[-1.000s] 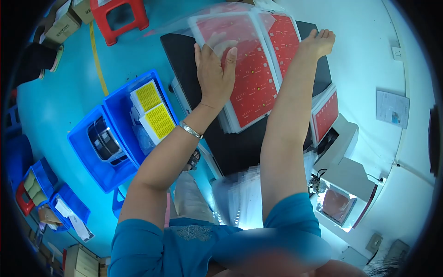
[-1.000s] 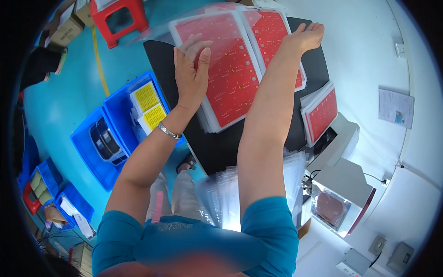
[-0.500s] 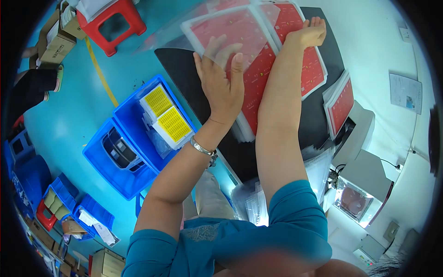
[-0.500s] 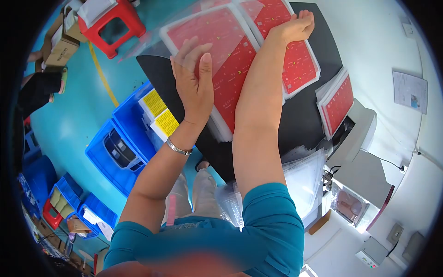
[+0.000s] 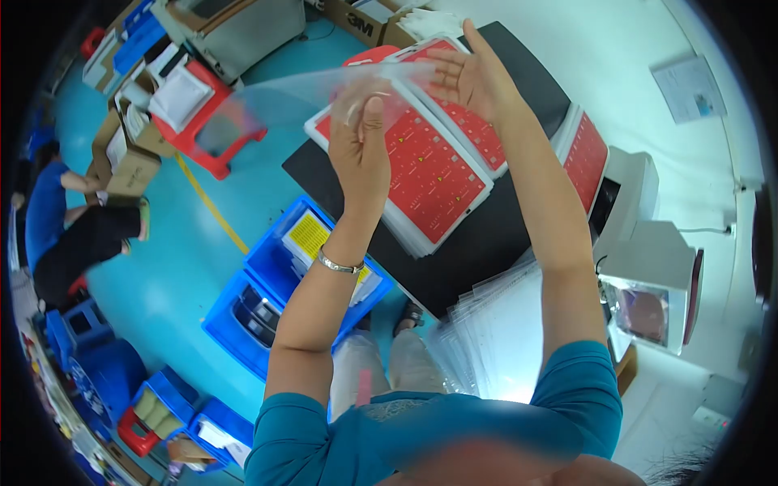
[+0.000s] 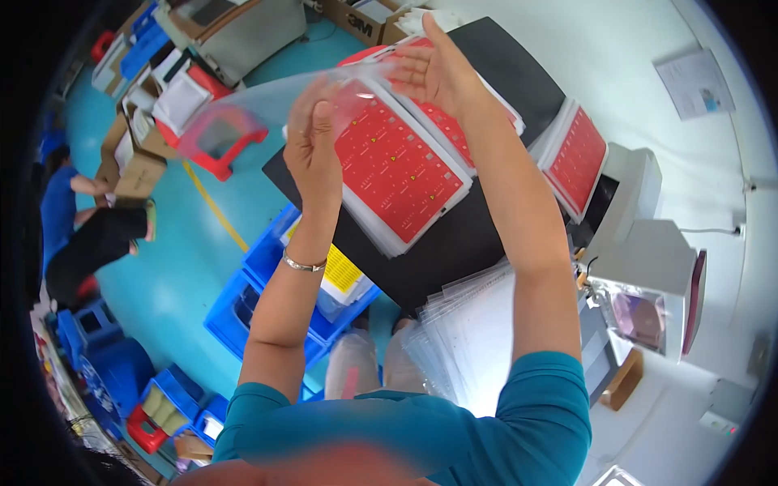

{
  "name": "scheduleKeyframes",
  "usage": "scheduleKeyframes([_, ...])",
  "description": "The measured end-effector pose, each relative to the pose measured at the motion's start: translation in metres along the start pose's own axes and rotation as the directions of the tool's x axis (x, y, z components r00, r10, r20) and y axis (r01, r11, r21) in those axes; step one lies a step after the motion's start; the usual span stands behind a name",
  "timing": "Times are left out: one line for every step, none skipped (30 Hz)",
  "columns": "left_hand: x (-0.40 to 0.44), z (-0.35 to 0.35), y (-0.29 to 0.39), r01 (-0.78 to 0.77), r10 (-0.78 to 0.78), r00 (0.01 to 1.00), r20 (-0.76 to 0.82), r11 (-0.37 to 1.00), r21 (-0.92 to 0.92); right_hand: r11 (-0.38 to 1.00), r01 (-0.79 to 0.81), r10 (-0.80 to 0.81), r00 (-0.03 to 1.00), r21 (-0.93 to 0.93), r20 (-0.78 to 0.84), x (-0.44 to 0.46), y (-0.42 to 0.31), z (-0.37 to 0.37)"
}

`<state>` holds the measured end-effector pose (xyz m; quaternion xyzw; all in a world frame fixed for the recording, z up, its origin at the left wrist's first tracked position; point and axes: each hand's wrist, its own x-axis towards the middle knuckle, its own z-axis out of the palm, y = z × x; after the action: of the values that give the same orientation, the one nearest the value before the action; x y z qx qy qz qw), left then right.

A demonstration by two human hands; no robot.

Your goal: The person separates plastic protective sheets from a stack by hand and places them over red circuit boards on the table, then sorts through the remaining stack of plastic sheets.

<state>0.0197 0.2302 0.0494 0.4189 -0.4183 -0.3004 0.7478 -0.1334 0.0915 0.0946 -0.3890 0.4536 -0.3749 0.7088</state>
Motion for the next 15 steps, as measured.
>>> scheduleKeyframes([0.0, 0.007, 0.003, -0.014, 0.017, 0.998, 0.058, 0.999, -0.052, 0.995, -0.011, 0.008, 0.999, 0.096, 0.035, -0.021, 0.0, 0.002])
scheduleKeyframes([-0.003, 0.018, 0.002, -0.024, 0.037, 0.992, 0.118, 0.994, -0.102, 0.986, 0.112, -0.114, 0.993, 0.125, 0.009, -0.035, 0.001, -0.002])
scheduleKeyframes([-0.006, 0.027, 0.0, -0.028, 0.056, 0.982, 0.182, 0.988, -0.151, 0.96, 0.234, -0.233, 0.972, 0.153, -0.026, -0.046, 0.004, -0.008])
scheduleKeyframes([-0.011, 0.034, 0.001, -0.013, 0.028, 0.958, 0.286, 0.998, -0.054, 0.919, 0.353, -0.346, 0.936, 0.176, -0.069, -0.059, 0.007, -0.014])
scheduleKeyframes([-0.018, 0.039, 0.002, -0.011, -0.007, 0.923, 0.385, 0.999, 0.045, 0.895, 0.397, -0.384, 0.918, 0.204, -0.1, -0.074, 0.001, -0.017])
scheduleKeyframes([-0.018, 0.044, -0.001, -0.093, 0.05, 0.865, 0.499, 0.994, 0.061, 0.89, 0.421, -0.405, 0.906, 0.176, -0.12, -0.078, 0.0, -0.028])
scheduleKeyframes([-0.018, 0.049, -0.005, -0.175, 0.106, 0.791, 0.603, 0.983, 0.057, 0.884, 0.443, -0.425, 0.894, 0.146, -0.142, -0.08, 0.001, -0.043])
scheduleKeyframes([-0.018, 0.054, -0.003, -0.191, 0.077, 0.715, 0.695, 0.978, 0.088, 0.88, 0.461, -0.442, 0.882, 0.113, -0.162, -0.083, 0.001, -0.055])
scheduleKeyframes([-0.02, 0.058, -0.001, -0.209, 0.043, 0.634, 0.772, 0.971, 0.117, 0.838, 0.545, -0.524, 0.818, 0.029, -0.236, -0.089, 0.0, -0.064])
scheduleKeyframes([-0.02, 0.062, -0.001, -0.229, 0.006, 0.554, 0.833, 0.962, 0.146, 0.79, 0.61, -0.599, 0.744, -0.066, -0.294, -0.095, -0.003, -0.07])
scheduleKeyframes([-0.014, 0.068, -0.011, -0.297, 0.079, 0.441, 0.894, 0.953, 0.062, 0.735, 0.657, -0.669, 0.662, -0.168, -0.337, -0.101, -0.008, -0.076])
scheduleKeyframes([0.0, 0.072, -0.02, -0.356, 0.091, 0.366, 0.926, 0.933, 0.049, 0.681, 0.705, -0.719, 0.592, -0.197, -0.365, -0.108, -0.014, -0.08])
scheduleKeyframes([0.012, 0.082, -0.027, -0.642, 0.112, 0.339, 0.934, 0.753, 0.143, 0.628, 0.745, -0.759, 0.521, -0.228, -0.391, -0.116, -0.02, -0.083])
scheduleKeyframes([0.023, 0.091, -0.034, -0.849, 0.124, 0.309, 0.943, 0.483, 0.215, 0.576, 0.775, -0.792, 0.45, -0.26, -0.413, -0.122, -0.023, -0.087])
scheduleKeyframes([0.03, 0.099, -0.049, -0.867, 0.164, 0.338, 0.927, 0.437, 0.238, 0.546, 0.797, -0.8, 0.403, -0.259, -0.445, -0.122, -0.022, -0.094])
